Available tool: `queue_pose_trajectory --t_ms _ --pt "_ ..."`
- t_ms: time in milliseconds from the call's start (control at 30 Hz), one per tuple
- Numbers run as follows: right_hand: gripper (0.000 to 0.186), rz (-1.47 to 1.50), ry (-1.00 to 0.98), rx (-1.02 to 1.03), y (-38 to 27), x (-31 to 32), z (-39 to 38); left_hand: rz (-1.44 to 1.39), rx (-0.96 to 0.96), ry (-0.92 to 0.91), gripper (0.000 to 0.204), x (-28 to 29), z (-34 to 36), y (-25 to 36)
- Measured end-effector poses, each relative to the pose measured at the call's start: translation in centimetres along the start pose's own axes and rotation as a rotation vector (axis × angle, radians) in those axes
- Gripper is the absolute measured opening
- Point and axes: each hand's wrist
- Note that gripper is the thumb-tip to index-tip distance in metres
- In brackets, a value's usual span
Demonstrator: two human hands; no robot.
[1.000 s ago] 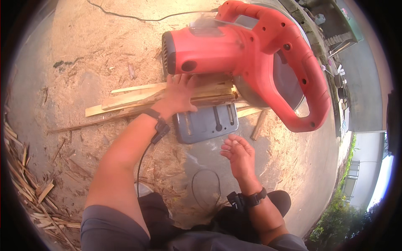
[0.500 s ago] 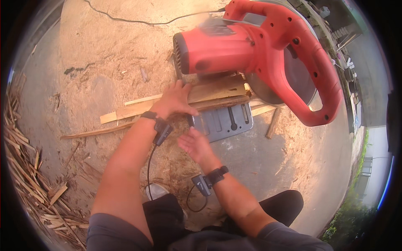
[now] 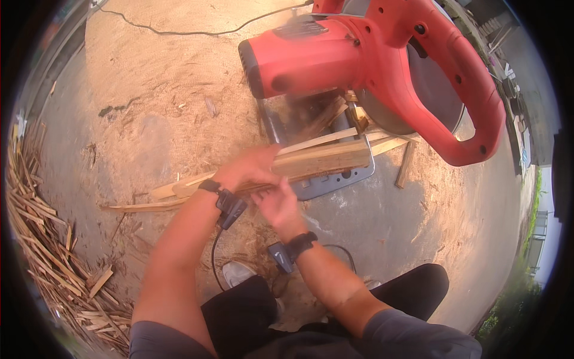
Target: The person picks up and organizes strips of wood, positions them on a miter saw, and cuts them into shorter pieces before stacking them on a yellow sheet.
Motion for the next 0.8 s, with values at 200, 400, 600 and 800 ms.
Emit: queue_pose_trajectory --t_ms 200,400,600,800 --pt "0.065 0.283 0.042 -0.019 0.5 -0.8 -4.9 0.160 -0.003 -0.124 0.060 -1.4 -1.7 3.1" --pt "0.077 0.299 -0.083 0.125 -3.5 1.4 -8.0 0.290 -0.030 -0.090 0.059 -2.0 -0.2 10.5" --pt "0.072 0.299 -0.096 0.287 -12.5 -2.6 -10.3 0.043 -0.277 0.204 0.055 -5.4 7.2 14.3" --pt "0.051 -0.112 0.255 0.553 -21.5 0.1 -8.0 0.149 -0.227 0.236 0.049 -5.1 12.4 14.3"
Point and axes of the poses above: each hand's wrist, its own z-axis towards the middle knuckle, its own x-axis out of the back of the hand, y = z × x, and after that the axes turned 15 degrees about z, right-handed
